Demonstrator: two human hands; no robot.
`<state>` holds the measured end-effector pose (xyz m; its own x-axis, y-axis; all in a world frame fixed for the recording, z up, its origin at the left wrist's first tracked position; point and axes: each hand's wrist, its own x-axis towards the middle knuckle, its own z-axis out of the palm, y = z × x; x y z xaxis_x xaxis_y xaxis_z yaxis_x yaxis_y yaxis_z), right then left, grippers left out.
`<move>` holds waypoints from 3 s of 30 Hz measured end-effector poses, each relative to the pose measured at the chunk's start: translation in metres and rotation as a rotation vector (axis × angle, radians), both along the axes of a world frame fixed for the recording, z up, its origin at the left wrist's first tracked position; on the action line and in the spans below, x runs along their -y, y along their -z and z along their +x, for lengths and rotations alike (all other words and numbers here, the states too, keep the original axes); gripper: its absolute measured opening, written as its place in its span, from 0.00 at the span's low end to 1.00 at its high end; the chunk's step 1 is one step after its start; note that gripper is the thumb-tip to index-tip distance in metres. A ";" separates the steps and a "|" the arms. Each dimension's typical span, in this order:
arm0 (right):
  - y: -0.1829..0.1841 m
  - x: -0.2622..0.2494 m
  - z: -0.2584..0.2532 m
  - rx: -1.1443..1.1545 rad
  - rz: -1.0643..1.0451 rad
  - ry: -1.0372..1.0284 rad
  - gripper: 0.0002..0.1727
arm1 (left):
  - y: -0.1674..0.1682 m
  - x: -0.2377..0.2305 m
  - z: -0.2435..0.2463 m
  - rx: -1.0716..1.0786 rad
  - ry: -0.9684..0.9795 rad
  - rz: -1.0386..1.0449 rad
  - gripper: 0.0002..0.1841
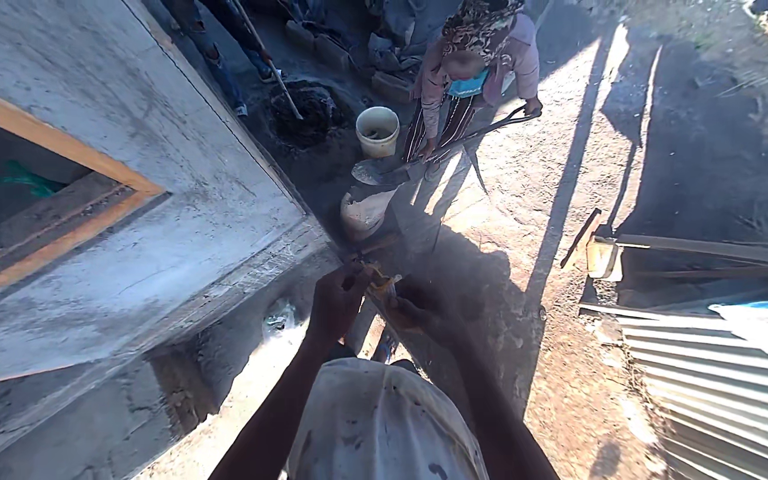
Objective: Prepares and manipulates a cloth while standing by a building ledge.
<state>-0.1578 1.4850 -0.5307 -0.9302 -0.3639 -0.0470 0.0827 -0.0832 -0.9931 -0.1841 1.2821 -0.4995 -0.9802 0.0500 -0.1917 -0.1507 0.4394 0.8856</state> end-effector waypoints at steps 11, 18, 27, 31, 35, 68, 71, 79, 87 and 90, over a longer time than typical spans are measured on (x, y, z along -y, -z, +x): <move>-0.012 -0.004 0.000 -0.505 0.577 0.083 0.11 | -0.002 -0.015 -0.009 0.359 0.056 0.483 0.10; -0.021 -0.009 -0.017 -0.394 0.592 -0.026 0.17 | -0.006 -0.016 -0.015 0.377 0.193 0.421 0.12; -0.045 -0.018 -0.031 -0.425 0.625 -0.219 0.15 | -0.008 -0.005 -0.023 0.488 0.273 0.455 0.11; -0.046 -0.005 -0.021 -0.699 0.639 -0.269 0.11 | -0.007 -0.009 -0.030 0.381 0.230 0.387 0.12; -0.041 0.007 -0.006 -0.860 0.699 -0.364 0.09 | 0.003 -0.019 -0.030 0.286 0.262 0.277 0.17; 0.045 0.017 0.051 0.527 0.149 0.285 0.19 | 0.038 -0.057 0.041 0.189 0.480 -0.413 0.26; 0.059 0.025 0.054 0.603 0.017 0.475 0.20 | 0.041 -0.058 0.040 0.170 0.449 -0.476 0.24; 0.074 0.026 0.034 0.531 0.029 0.709 0.14 | 0.078 -0.068 0.062 -0.598 0.353 -0.425 0.08; 0.052 0.025 0.011 0.633 -0.470 0.960 0.14 | 0.065 -0.070 0.056 -0.134 0.282 -0.327 0.18; 0.050 0.021 0.016 0.587 -0.614 0.871 0.19 | 0.059 -0.076 0.053 -0.109 0.294 -0.333 0.16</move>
<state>-0.1422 1.4641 -0.5802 -0.7695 0.2626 -0.5821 0.1881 -0.7779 -0.5996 -0.1315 1.3585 -0.5590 -0.9489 0.2822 -0.1410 0.1093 0.7133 0.6923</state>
